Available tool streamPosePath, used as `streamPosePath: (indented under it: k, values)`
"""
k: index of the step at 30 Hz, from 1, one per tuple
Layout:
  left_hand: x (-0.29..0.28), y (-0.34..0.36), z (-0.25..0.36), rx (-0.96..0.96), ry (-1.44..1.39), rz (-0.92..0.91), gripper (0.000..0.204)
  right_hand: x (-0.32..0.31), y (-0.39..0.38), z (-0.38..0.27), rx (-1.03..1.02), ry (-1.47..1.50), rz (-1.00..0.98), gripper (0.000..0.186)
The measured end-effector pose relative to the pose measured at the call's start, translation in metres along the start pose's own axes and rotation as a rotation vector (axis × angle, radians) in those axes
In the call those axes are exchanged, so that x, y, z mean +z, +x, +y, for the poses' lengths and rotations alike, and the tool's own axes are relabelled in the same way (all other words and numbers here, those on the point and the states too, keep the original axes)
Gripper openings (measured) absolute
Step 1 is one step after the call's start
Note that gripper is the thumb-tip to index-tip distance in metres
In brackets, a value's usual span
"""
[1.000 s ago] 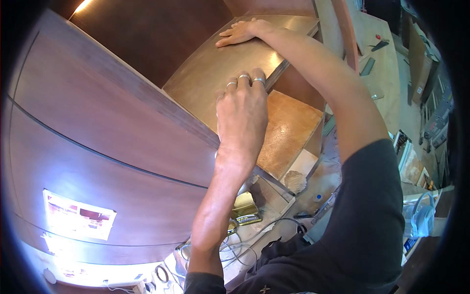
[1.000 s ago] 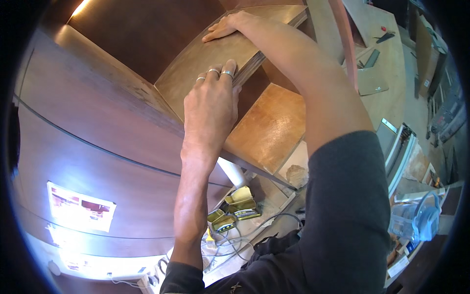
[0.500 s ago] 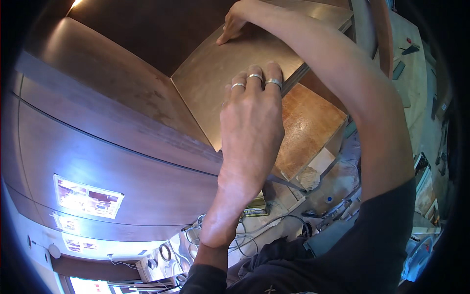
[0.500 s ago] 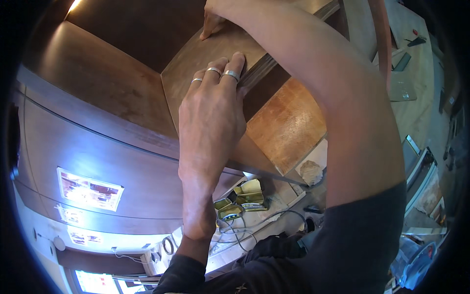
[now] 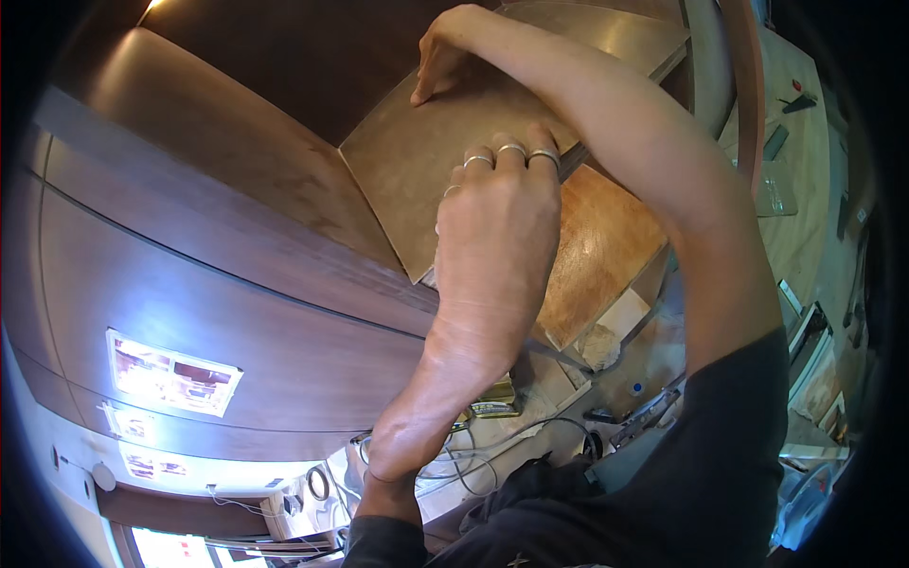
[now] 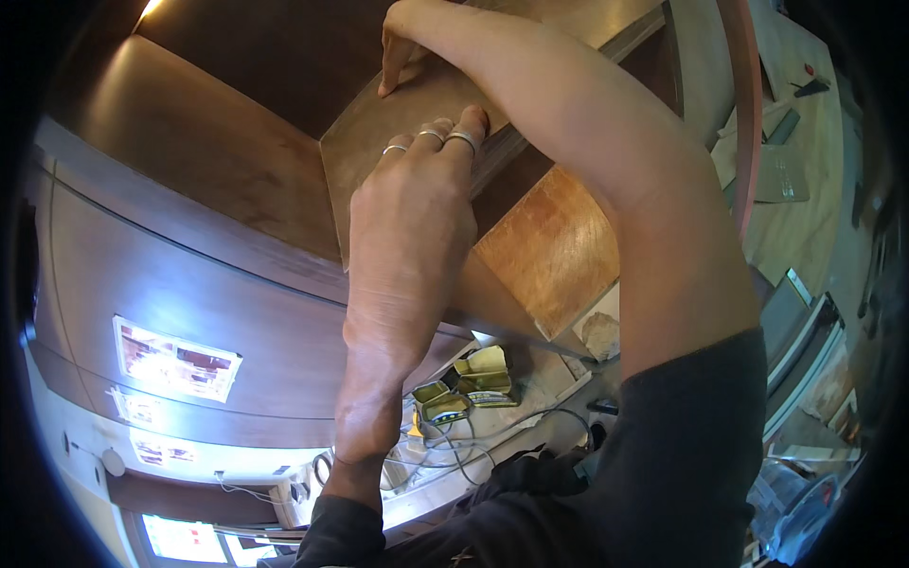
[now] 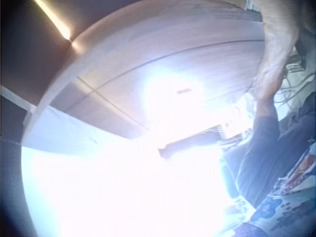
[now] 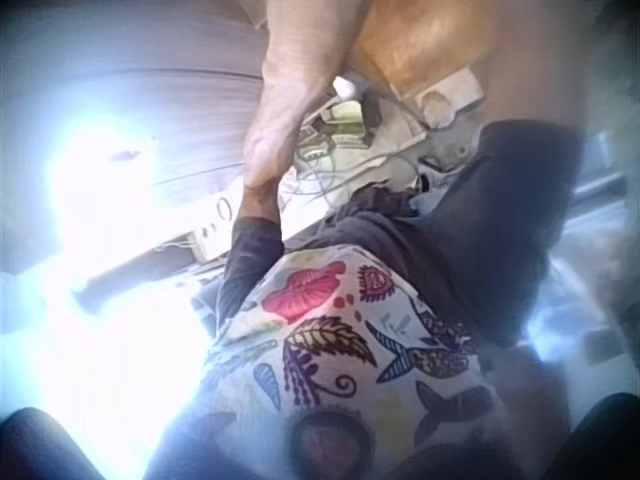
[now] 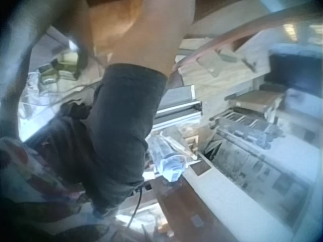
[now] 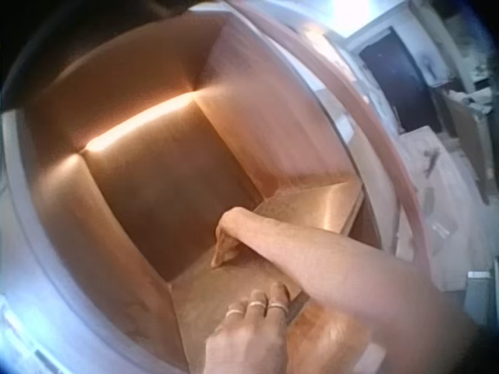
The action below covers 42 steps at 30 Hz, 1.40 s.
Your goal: The person measures a large sheet of gold-colored metal using a tape measure, then cuts it with a utility knife. They sand the cut edges with a sanding block and fit the panel into a wooden cabinet structure.
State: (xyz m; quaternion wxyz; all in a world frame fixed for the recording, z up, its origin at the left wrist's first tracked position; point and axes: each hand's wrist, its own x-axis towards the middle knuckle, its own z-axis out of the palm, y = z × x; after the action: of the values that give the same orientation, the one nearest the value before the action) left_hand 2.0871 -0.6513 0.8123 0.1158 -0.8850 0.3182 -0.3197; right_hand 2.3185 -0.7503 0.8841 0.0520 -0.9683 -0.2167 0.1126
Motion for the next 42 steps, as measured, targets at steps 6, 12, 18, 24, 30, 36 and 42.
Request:
streamPosePath:
  k: [6,12,18,24,30,36,42]
  values:
    - [0.008,-0.003,-0.004,0.043,-0.113,0.202,0.029,0.002,0.001,0.017,-0.102,0.183,0.142,0.064]
    - [0.004,-0.005,-0.012,0.025,-0.105,0.155,0.029,0.042,-0.136,0.027,-0.467,0.358,0.781,0.063]
    - [-0.003,0.003,-0.004,0.022,-0.119,0.030,0.026,0.123,-0.225,0.093,-0.236,0.072,0.753,0.060]
    - [-0.007,0.002,-0.001,0.000,-0.031,-0.034,0.023,0.125,-0.201,0.104,-0.324,0.256,0.833,0.042]
    - [-0.005,-0.003,-0.009,0.010,-0.137,0.102,0.019,0.129,-0.194,0.104,-0.327,0.191,0.879,0.042]
    - [-0.015,0.011,-0.006,0.009,-0.218,-0.038,0.026,0.124,-0.203,0.102,-0.293,0.220,0.853,0.045]
    - [-0.014,0.070,-0.009,0.055,-0.378,-0.390,0.042,0.104,-0.205,0.101,-0.231,0.286,0.617,0.045]
